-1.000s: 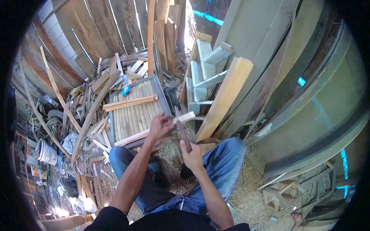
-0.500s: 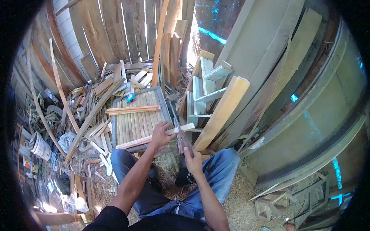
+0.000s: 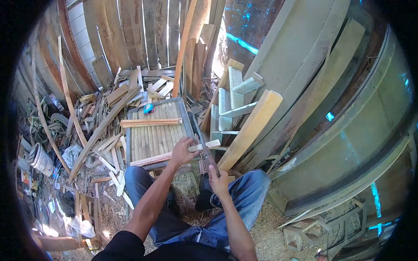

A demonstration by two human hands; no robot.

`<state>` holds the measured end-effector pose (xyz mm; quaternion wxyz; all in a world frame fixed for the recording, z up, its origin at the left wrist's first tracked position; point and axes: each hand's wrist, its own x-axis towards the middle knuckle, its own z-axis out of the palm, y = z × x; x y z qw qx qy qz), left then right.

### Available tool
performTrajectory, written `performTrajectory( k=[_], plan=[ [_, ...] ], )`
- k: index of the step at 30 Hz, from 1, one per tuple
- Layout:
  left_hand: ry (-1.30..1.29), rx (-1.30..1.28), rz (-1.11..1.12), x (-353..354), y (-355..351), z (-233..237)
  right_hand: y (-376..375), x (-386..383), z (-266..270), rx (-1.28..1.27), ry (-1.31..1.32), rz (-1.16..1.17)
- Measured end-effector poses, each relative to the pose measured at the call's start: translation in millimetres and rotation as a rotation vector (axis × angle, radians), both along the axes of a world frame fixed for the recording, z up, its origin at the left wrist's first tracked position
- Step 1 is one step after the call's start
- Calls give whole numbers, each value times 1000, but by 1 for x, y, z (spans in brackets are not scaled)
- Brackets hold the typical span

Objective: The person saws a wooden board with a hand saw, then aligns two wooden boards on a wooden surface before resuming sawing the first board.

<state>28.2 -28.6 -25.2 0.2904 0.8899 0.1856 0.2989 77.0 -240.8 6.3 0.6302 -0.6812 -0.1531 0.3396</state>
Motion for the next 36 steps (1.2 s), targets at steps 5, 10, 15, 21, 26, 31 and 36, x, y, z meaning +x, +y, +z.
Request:
performTrajectory(
  k=[5,10,15,21,26,31,36],
  plan=[
    [117,-231,-71,-9,-2,17,-7,-16,-6,-20,-134,-8],
    [48,-113,-86,-5,5,-6,-2,-33,-2,-49,-213,-56],
    [128,-223,57,-4,2,-1,7,-15,-2,-155,-221,-55],
    [-12,-126,106,-7,3,-2,4,0,11,-69,-136,47],
    [105,-221,23,-6,7,5,5,3,12,-126,-202,112],
    [10,-150,40,-6,4,-6,-2,5,-19,-118,-545,141],
    [25,-141,-35,-3,3,-1,0,-9,5,-115,-492,80]
  ],
)
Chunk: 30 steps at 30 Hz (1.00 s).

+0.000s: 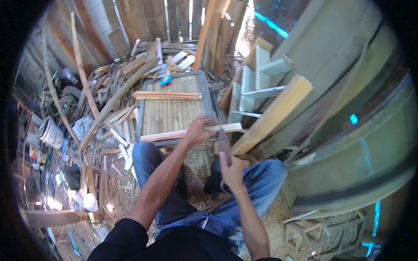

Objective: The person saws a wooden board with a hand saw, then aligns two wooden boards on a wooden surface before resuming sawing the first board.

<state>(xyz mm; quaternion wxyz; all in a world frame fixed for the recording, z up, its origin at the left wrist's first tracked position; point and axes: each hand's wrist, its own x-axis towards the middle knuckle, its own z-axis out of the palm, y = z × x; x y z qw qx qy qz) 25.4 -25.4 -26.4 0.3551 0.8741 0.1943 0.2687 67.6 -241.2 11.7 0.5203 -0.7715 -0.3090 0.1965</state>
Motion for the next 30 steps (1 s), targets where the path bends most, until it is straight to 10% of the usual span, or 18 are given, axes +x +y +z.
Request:
performTrajectory(
  k=[14,30],
  plan=[
    [49,58,86,-5,-3,-3,-7,-17,-45,88,-33,-60],
    [80,90,48,-4,-5,-3,-53,-48,24,-164,53,-108]
  ],
)
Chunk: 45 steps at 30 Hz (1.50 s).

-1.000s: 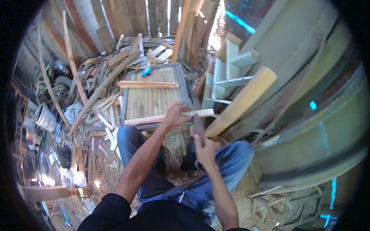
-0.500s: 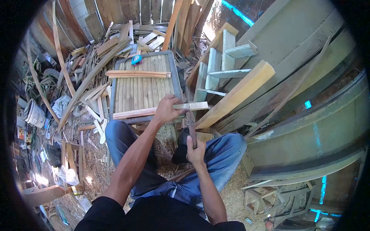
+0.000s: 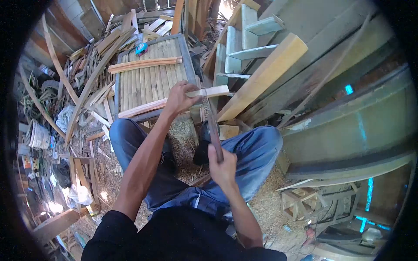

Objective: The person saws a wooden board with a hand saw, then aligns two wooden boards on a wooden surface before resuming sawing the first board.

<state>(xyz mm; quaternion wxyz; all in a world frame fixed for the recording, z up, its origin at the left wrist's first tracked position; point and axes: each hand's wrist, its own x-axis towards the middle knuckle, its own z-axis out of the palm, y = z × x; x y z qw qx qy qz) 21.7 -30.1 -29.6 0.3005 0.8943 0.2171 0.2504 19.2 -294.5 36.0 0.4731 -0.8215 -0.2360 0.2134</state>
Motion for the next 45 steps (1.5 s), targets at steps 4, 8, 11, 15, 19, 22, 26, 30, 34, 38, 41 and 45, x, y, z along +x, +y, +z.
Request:
performTrajectory(
  k=[4,8,11,15,19,22,26,30,34,38,41,45],
  plan=[
    [-16,-40,15,4,9,-1,30,18,-10,68,-78,-32],
    [-35,-97,-3,2,6,0,-15,9,-4,38,34,-19],
    [-6,-61,12,0,3,0,-49,-9,3,6,51,-12],
    [-22,-31,14,1,5,-2,-45,-12,14,-31,30,-28],
    [-12,-76,11,4,6,-1,-43,-10,18,-5,-8,19],
    [7,-69,25,1,4,-4,-44,-10,13,-12,18,9],
    [-12,-26,11,0,4,-3,-5,7,7,28,-98,38],
    [-28,-95,33,3,7,0,65,40,-16,72,-113,20],
    [-17,-88,13,3,8,2,46,34,-4,39,-68,26],
    [-30,-123,19,-2,2,1,-7,1,14,-12,-68,53],
    [-41,-65,5,-1,3,0,-4,0,19,23,-17,9],
    [-16,-69,32,3,6,-2,52,24,9,7,-50,7]
  ],
)
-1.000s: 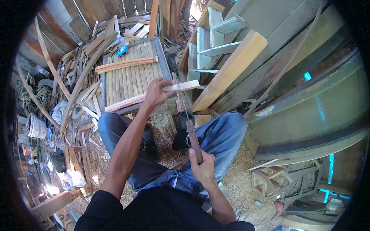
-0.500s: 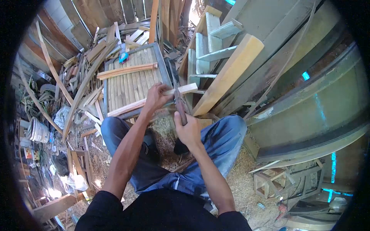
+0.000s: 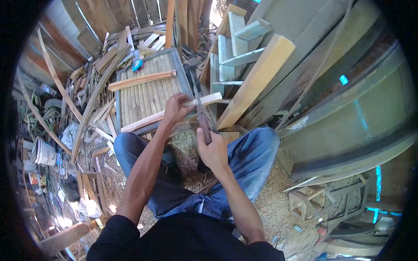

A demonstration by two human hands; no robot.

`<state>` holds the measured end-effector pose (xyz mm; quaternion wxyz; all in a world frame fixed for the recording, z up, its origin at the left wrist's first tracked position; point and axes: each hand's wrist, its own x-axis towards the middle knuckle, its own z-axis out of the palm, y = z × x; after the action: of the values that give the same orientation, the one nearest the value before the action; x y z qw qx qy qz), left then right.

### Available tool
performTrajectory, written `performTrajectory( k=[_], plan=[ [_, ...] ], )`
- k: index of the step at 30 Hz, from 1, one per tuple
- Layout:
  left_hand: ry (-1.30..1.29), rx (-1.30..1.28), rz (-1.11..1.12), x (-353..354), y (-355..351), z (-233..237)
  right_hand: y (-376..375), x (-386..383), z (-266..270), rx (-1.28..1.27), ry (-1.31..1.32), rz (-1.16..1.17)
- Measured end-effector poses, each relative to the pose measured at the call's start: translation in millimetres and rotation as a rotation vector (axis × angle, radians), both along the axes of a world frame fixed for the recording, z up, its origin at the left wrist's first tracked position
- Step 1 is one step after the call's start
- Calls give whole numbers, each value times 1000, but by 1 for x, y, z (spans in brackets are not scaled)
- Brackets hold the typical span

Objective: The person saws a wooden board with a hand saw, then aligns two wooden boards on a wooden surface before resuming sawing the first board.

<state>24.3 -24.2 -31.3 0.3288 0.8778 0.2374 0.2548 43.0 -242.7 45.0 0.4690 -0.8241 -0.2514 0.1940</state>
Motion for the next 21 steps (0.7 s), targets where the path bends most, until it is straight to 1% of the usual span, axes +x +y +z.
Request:
performTrajectory(
  k=[1,2,5,6,8,9,11,12,14,17,19,21],
  plan=[
    [-2,10,-11,0,2,1,6,1,4,-28,-4,18],
    [-3,-22,-24,-2,0,0,-3,-4,12,20,54,-8],
    [-22,-96,-22,0,2,-4,-49,-23,17,-44,-7,18],
    [-18,-71,-26,-1,0,0,-50,-23,18,-54,-2,33],
    [-52,-8,-3,-3,-5,-2,-50,-28,15,30,97,-14],
    [-36,-13,-6,-7,-6,-6,-40,-27,10,25,113,-17],
    [-5,15,8,-2,-3,-4,0,-7,2,48,-27,-28],
    [-10,23,-3,0,-2,-3,5,-3,4,56,-32,-39],
    [-23,-79,-17,-1,0,-4,10,4,8,25,-19,-23],
    [19,-56,2,-2,-1,-1,-31,-8,3,-16,51,-28],
    [-11,-40,16,-2,-5,0,-69,-32,16,-12,81,-17],
    [-38,-7,26,-4,-1,-1,-80,-38,16,0,119,-22]
  ],
)
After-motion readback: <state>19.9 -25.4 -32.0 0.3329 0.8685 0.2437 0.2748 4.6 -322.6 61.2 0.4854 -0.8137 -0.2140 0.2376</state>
